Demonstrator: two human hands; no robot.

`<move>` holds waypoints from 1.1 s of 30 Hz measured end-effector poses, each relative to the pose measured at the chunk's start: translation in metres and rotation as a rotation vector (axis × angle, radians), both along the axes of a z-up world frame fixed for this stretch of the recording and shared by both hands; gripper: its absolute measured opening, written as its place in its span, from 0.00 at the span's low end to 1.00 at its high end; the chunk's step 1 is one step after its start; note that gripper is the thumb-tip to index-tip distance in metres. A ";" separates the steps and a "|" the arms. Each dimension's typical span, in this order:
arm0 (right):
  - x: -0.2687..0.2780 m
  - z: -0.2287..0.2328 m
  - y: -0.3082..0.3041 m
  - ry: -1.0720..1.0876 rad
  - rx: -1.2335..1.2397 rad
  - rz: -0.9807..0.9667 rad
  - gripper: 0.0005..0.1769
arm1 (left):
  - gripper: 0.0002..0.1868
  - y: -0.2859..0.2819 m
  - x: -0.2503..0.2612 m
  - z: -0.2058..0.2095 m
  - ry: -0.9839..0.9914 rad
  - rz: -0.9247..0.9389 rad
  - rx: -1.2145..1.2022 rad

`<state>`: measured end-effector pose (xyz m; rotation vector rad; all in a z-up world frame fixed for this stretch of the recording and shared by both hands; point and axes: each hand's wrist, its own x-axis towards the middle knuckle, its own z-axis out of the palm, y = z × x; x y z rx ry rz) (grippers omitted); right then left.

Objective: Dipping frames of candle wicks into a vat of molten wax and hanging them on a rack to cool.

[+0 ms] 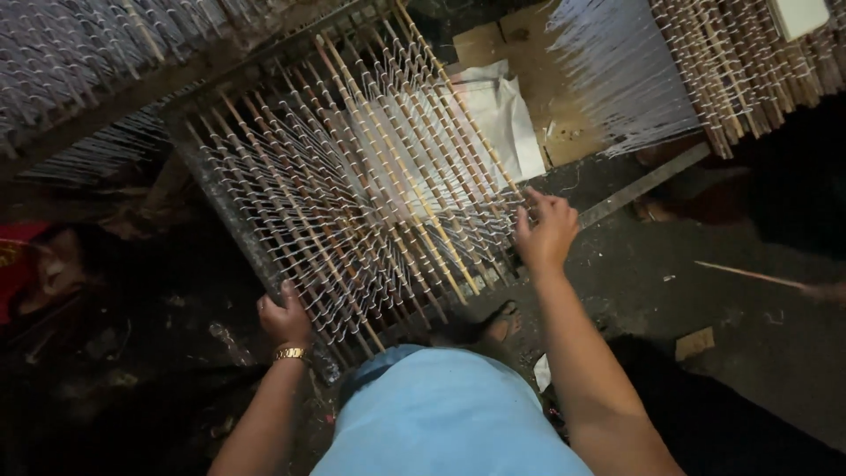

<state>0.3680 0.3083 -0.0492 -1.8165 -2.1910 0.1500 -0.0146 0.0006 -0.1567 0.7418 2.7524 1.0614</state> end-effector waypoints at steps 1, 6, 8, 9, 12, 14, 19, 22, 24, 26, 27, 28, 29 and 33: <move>0.003 -0.003 0.004 0.098 -0.048 -0.029 0.22 | 0.21 0.000 0.001 -0.002 0.011 -0.002 -0.001; 0.000 0.000 0.006 0.205 -0.179 -0.067 0.17 | 0.22 -0.002 -0.003 -0.010 0.017 -0.009 0.009; 0.002 -0.002 0.004 0.222 -0.192 -0.072 0.17 | 0.21 -0.003 -0.004 -0.013 0.019 -0.015 0.004; 0.003 -0.001 0.002 0.237 -0.177 -0.060 0.18 | 0.21 -0.004 -0.004 -0.014 0.026 -0.016 -0.005; 0.003 -0.002 -0.002 0.280 -0.149 -0.036 0.18 | 0.21 -0.001 -0.001 -0.005 0.036 -0.018 -0.001; 0.003 -0.005 -0.002 0.306 -0.134 -0.027 0.18 | 0.21 0.001 0.000 -0.001 0.038 -0.021 0.014; 0.002 -0.008 0.001 0.311 -0.099 -0.010 0.18 | 0.21 0.004 0.003 0.008 0.040 -0.027 0.040; 0.007 -0.022 0.000 0.306 -0.087 -0.014 0.16 | 0.21 -0.007 -0.005 -0.013 0.059 -0.036 0.036; 0.004 -0.021 0.001 0.305 -0.105 -0.026 0.17 | 0.21 -0.003 -0.008 -0.004 0.050 -0.038 -0.007; 0.003 -0.019 0.001 0.306 -0.121 -0.027 0.17 | 0.21 -0.004 -0.007 0.003 0.043 -0.031 -0.047; 0.002 -0.018 0.001 0.330 -0.115 -0.011 0.17 | 0.22 -0.005 -0.007 0.007 0.042 -0.031 -0.073; 0.002 -0.017 0.004 0.356 -0.105 0.002 0.17 | 0.24 -0.003 -0.007 0.010 0.043 -0.033 -0.096; 0.004 -0.021 0.005 0.355 -0.100 -0.003 0.17 | 0.24 -0.005 -0.009 0.005 0.041 -0.039 -0.092; 0.015 -0.034 0.013 0.324 -0.165 0.066 0.19 | 0.31 -0.017 -0.014 -0.006 0.055 0.056 -0.280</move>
